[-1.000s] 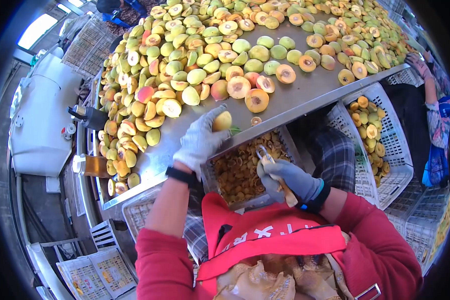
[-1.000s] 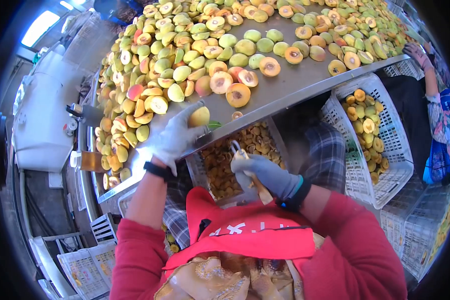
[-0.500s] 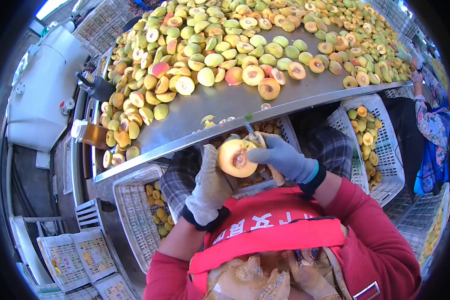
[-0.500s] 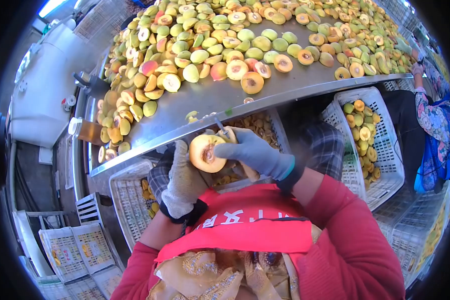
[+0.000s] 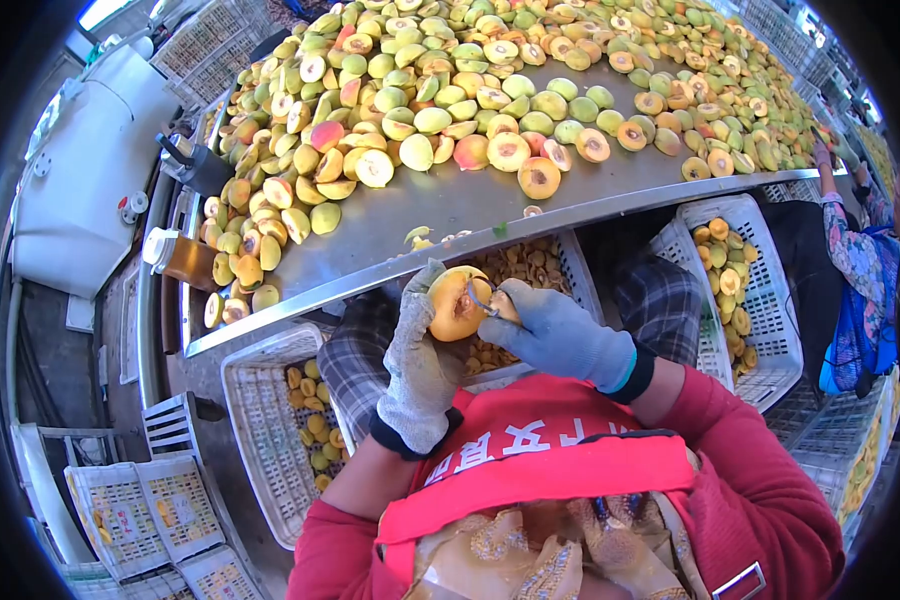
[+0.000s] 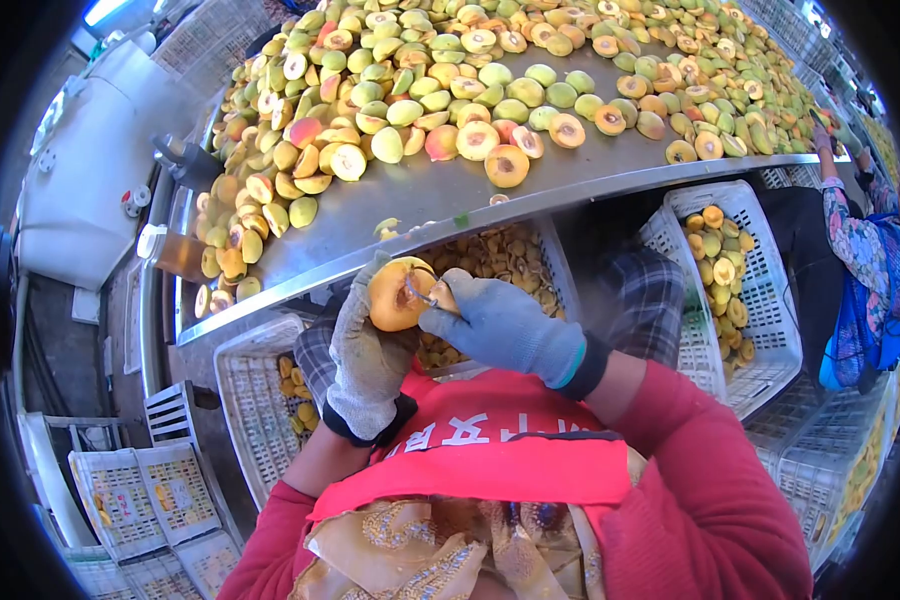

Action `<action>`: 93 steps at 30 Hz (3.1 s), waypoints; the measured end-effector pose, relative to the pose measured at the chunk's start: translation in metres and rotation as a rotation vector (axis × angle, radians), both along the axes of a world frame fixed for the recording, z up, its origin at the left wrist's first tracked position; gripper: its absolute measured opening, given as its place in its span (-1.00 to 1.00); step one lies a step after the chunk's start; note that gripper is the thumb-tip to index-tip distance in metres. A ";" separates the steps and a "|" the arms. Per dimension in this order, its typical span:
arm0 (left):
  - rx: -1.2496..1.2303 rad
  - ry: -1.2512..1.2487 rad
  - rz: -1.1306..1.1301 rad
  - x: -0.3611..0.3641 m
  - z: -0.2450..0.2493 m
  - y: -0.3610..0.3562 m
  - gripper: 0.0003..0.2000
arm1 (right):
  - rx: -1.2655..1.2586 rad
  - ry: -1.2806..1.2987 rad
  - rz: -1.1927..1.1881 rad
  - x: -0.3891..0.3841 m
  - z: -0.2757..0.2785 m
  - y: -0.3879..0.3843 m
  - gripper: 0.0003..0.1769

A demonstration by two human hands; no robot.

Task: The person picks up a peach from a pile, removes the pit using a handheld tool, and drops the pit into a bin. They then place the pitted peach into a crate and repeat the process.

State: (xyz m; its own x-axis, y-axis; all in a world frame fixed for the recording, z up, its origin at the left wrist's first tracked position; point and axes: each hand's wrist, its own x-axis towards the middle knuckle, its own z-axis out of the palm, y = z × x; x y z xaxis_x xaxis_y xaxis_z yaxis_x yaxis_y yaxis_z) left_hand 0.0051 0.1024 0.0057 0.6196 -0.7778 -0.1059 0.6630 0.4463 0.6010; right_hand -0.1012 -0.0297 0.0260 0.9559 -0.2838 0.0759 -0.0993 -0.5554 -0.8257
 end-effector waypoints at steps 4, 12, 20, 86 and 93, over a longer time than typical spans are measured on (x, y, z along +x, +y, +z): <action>-0.008 -0.090 0.008 -0.004 0.005 -0.002 -0.51 | 0.022 -0.004 0.021 0.001 -0.007 0.001 -0.62; 0.166 -0.238 0.146 -0.016 0.007 -0.005 -0.59 | 0.539 0.301 0.024 0.005 0.021 0.019 -0.66; 0.164 -0.239 0.183 -0.015 0.002 -0.001 -0.63 | 0.243 0.247 0.074 0.008 -0.002 0.020 -0.69; 0.229 -0.267 -0.166 0.013 0.000 -0.025 -0.64 | 2.020 0.545 0.323 0.001 -0.015 -0.002 -0.79; 0.214 -0.144 -0.096 -0.002 0.013 -0.032 -0.48 | 2.034 0.464 0.319 0.001 -0.003 0.005 -0.79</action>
